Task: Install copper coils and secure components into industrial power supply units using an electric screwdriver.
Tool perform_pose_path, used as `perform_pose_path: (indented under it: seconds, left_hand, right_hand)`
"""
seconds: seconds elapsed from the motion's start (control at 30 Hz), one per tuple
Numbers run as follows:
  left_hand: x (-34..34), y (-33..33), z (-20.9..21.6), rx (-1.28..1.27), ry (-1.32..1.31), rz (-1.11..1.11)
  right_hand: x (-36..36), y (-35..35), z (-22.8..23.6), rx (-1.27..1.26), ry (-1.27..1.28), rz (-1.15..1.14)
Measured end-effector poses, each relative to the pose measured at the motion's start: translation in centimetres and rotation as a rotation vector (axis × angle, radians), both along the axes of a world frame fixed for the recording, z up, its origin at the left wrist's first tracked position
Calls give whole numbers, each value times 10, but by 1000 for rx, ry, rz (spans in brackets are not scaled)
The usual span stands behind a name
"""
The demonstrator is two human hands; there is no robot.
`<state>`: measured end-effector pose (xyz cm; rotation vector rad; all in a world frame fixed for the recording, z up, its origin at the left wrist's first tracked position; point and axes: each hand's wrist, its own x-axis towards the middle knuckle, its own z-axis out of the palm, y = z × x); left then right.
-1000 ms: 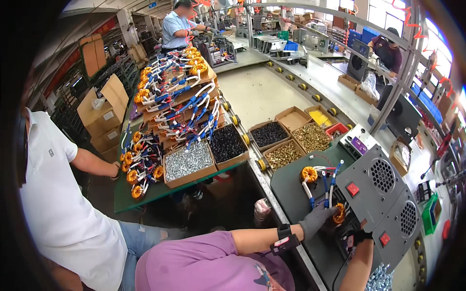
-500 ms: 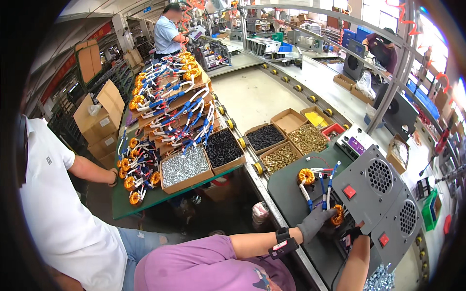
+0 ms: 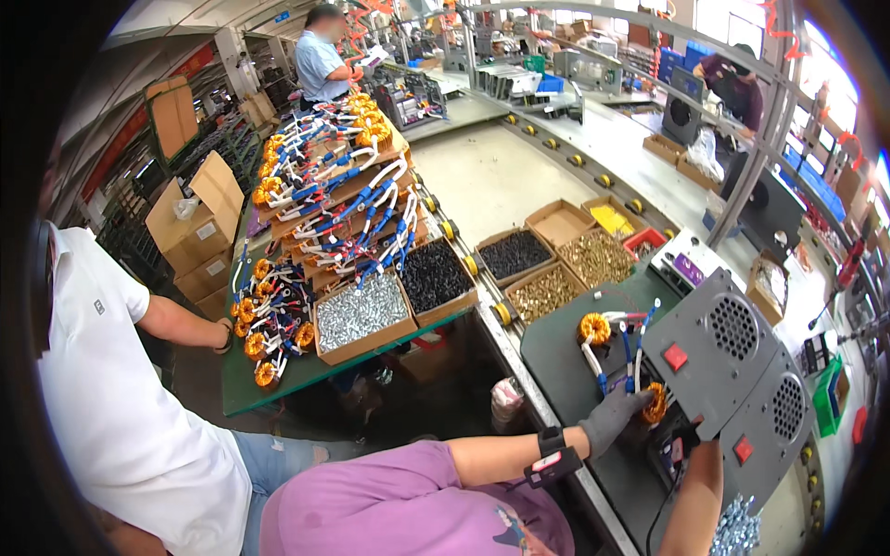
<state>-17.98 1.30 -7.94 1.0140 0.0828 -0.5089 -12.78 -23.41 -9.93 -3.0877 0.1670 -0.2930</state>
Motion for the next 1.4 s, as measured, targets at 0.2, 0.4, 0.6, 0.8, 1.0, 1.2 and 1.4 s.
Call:
perform_pose_path:
  seconds: [0.2, 0.4, 0.6, 0.8, 1.0, 1.2, 1.4]
  left_hand:
    - [1, 5, 9, -77, 46, -68]
    - [-11, 35, 27, -188, -6, -93]
    - [-9, 110, 22, 202, -357, -90]
    - [70, 168, 27, 1393, -1133, -10]
    - [115, 118, 22, 1495, -1450, -464]
    - [97, 200, 38, 1439, -1505, 95]
    - [24, 267, 69, -40, -318, 177]
  right_hand:
    - [-3, -3, -1, 1, 7, 5]
    - [-10, -4, 3, -3, 13, 1]
    - [-24, 9, 17, -18, 20, 69]
    - [-68, 40, 48, 155, 11, 94]
    - [-143, 60, 83, 867, 6, 76]
    - [-198, 86, 93, 1450, -172, -79]
    - [-180, 114, 110, 1499, 36, -69]
